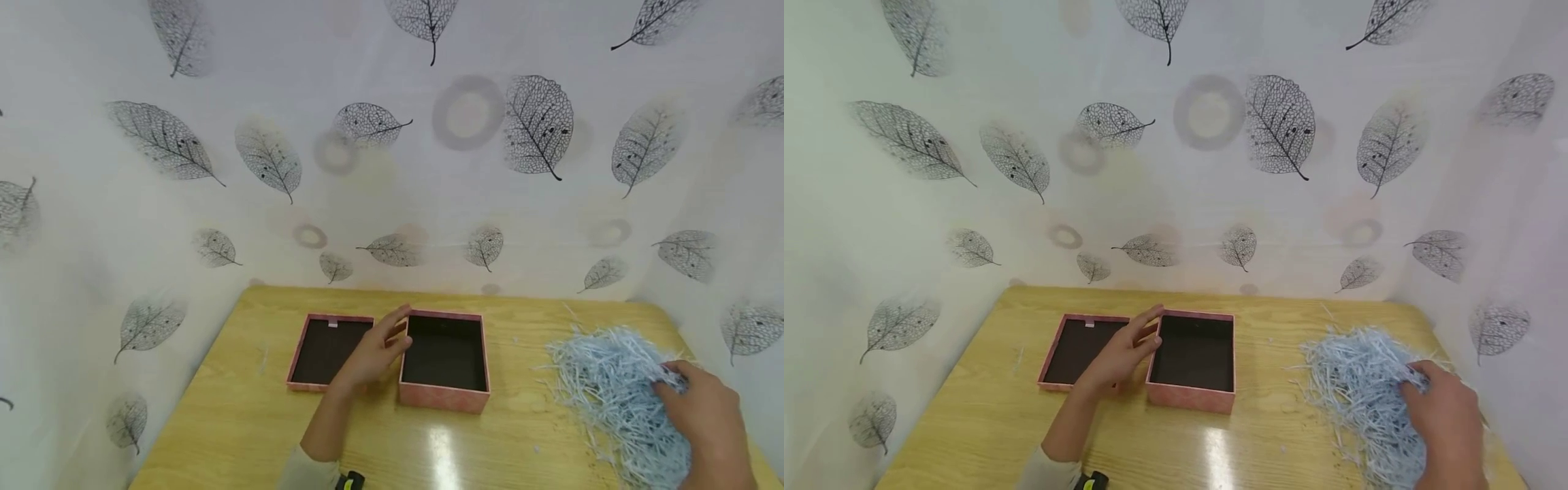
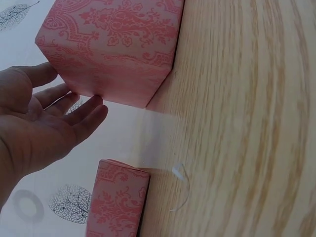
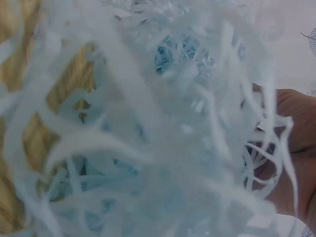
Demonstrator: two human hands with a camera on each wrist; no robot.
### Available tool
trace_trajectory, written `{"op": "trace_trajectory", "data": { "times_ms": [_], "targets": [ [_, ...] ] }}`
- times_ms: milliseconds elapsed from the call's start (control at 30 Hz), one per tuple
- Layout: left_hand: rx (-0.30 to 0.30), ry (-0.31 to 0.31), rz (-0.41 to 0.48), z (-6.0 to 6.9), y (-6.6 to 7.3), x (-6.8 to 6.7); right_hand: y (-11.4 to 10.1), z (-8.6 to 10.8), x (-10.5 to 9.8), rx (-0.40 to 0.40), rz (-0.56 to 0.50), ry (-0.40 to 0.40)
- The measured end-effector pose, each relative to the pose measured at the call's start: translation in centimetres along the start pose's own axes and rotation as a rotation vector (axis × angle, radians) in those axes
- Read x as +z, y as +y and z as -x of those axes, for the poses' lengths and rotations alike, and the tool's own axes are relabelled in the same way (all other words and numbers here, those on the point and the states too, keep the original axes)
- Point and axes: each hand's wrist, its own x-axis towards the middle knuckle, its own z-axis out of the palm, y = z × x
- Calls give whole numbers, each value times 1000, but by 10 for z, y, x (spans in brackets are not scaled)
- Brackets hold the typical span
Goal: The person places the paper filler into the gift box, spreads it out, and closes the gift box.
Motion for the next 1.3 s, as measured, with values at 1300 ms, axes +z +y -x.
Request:
{"op": "trace_trajectory", "data": {
  "times_ms": [1300],
  "targets": [
    [-22, 37, -5, -1, 1, -1, -137, 50, -94, -395, -458, 566]
  ]
}}
